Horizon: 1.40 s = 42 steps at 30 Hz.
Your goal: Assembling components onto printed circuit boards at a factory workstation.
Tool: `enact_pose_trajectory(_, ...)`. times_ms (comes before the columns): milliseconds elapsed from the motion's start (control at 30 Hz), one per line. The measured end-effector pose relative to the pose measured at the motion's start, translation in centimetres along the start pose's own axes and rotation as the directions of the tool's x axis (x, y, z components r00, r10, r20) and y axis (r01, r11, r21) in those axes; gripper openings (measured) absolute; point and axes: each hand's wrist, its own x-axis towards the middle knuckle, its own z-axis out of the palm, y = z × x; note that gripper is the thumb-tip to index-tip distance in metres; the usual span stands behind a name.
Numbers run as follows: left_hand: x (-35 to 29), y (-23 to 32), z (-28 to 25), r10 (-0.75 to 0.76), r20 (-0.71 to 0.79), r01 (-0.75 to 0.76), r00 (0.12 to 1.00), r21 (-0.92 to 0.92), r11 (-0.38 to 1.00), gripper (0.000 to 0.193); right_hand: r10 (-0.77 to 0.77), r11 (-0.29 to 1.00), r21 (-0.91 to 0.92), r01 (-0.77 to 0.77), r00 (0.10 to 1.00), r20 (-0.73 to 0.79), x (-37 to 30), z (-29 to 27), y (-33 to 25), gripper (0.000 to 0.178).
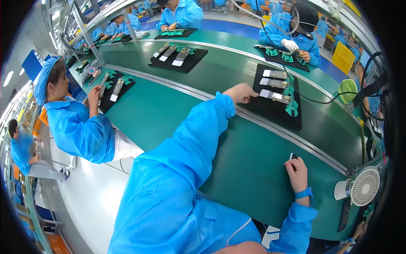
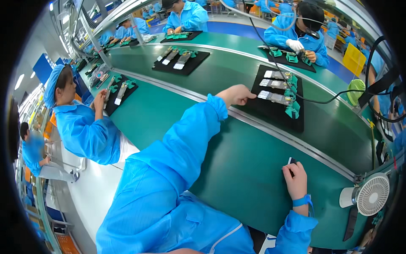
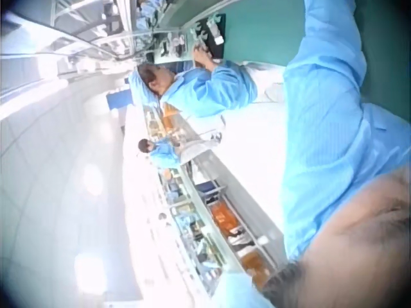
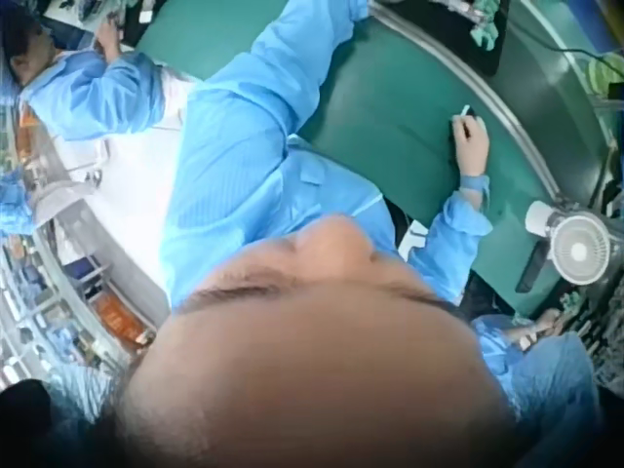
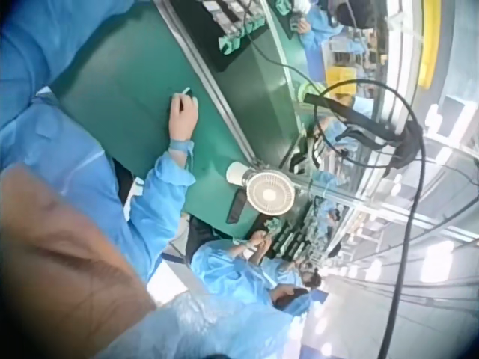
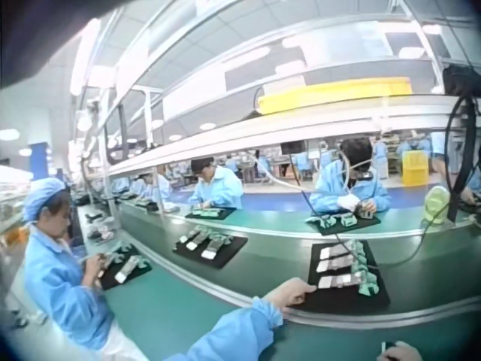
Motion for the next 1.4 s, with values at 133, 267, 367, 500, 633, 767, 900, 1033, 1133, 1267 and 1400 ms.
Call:
enact_pose_trajectory(133,-3.8,-1.7,4.5,-0.104,0.097,0.134,0.990,-0.408,0.903,0.037,-0.084,0.996,-0.019,0.083,0.996,-0.028,-0.5,-0.2,0.3,0.013)
enact_pose_trajectory(267,-12.2,-2.7,10.2,-0.104,0.268,0.238,0.958,-0.535,0.811,0.021,0.143,0.960,0.248,-0.133,0.990,-0.020,-2.2,-0.5,-2.2,0.020)
enact_pose_trajectory(367,-19.8,-3.1,14.2,-0.037,0.328,0.257,0.944,-0.662,0.704,0.019,0.325,0.609,0.650,-0.455,0.890,0.318,-4.8,-0.7,-5.1,0.039)
enact_pose_trajectory(500,-28.0,-3.4,17.5,-0.101,0.521,0.452,0.848,-0.611,0.650,0.020,0.421,0.190,0.827,-0.529,0.805,0.418,-9.0,0.7,-7.7,0.048)
enact_pose_trajectory(633,-31.6,-4.8,17.9,-0.203,0.777,0.673,0.596,-0.346,0.653,0.028,0.336,0.217,0.815,-0.537,0.825,0.454,-14.5,-1.1,-7.1,0.039)
enact_pose_trajectory(767,-31.9,-4.8,16.2,-0.234,0.822,0.586,0.519,-0.143,0.797,0.036,0.648,0.210,0.862,-0.461,0.726,0.231,-16.7,-0.1,-6.9,0.023)
enact_pose_trajectory(900,-31.9,-2.0,11.5,0.094,0.791,-0.132,0.605,-0.017,0.991,0.036,0.713,0.249,0.806,-0.537,0.665,0.223,-22.2,-4.8,-6.9,0.052)
enact_pose_trajectory(1033,-30.3,-0.6,8.2,0.398,0.557,-0.667,0.729,0.449,0.595,0.037,0.766,0.618,0.584,-0.526,0.571,-0.297,-29.0,-7.3,1.2,0.038)
enact_pose_trajectory(1133,-29.0,-2.4,7.9,0.356,0.493,-0.584,0.794,0.780,0.222,0.041,0.734,0.656,0.160,-0.738,0.573,-0.365,-26.5,-8.9,-2.4,0.032)
enact_pose_trajectory(1267,-29.3,-1.5,9.3,0.182,0.629,-0.646,0.756,0.670,0.367,0.039,0.444,0.816,0.120,-0.565,0.480,-0.757,-29.0,-6.1,4.8,0.027)
enact_pose_trajectory(1400,-29.3,-2.6,9.6,0.282,0.536,-0.599,0.796,0.629,0.495,0.035,0.177,0.765,-0.243,-0.596,0.557,-0.811,-26.3,-1.2,0.4,0.038)
